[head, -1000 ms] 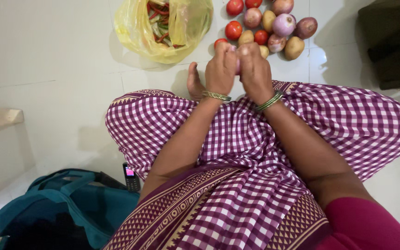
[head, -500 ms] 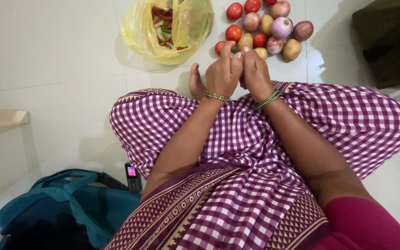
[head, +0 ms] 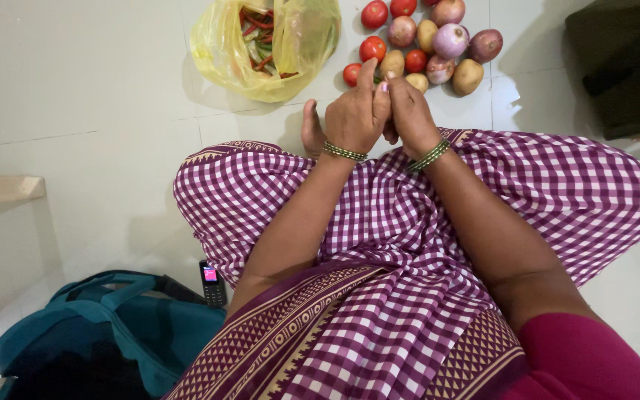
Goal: The person sits on the floor and sorts vegetables from a yellow plastic bag onto the tiled surface. They handle tomatoes, onions, potatoes, and green chilies one by one, placing them into a pile. The person occasionally picks up and inspects individual items before setting them down.
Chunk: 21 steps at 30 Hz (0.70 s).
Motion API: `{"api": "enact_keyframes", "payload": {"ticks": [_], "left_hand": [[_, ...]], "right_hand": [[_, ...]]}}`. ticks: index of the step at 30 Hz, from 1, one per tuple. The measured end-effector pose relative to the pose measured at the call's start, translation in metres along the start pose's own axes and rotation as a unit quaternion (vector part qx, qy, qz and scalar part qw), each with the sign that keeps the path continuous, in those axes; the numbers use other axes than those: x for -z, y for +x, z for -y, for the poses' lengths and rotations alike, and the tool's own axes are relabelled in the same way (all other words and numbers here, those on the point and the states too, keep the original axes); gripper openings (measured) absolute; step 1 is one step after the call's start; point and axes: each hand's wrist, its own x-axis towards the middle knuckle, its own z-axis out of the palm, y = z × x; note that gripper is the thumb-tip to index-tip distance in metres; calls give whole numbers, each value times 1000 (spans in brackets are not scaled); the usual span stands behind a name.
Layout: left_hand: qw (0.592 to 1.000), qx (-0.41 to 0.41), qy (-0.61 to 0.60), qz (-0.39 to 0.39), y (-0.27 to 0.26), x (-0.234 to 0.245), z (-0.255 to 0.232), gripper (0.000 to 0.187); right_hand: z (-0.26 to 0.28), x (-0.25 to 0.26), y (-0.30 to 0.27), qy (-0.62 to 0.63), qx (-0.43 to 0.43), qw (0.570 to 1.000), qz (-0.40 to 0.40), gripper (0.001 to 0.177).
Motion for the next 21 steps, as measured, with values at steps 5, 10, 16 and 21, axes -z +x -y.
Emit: {"api": "enact_keyframes", "payload": {"ticks": [5, 10, 16, 21], "left_hand": [[961, 146, -232, 42, -6, -62, 67, 39], [996, 8, -84, -20, -10, -69, 83, 30], [1000, 16, 2, -7, 0, -1, -2, 43], [944, 234, -225, 55, 6, -21, 17, 41]], "right_hand": [[5, -11, -12, -393, 297, 862, -119, 39], [14, -20, -16, -380, 353, 849, -99, 37], [-5, 1, 4, -24, -2, 1000, 2, 42], [-9, 1, 1, -410, 380, 824, -88, 38]]}}
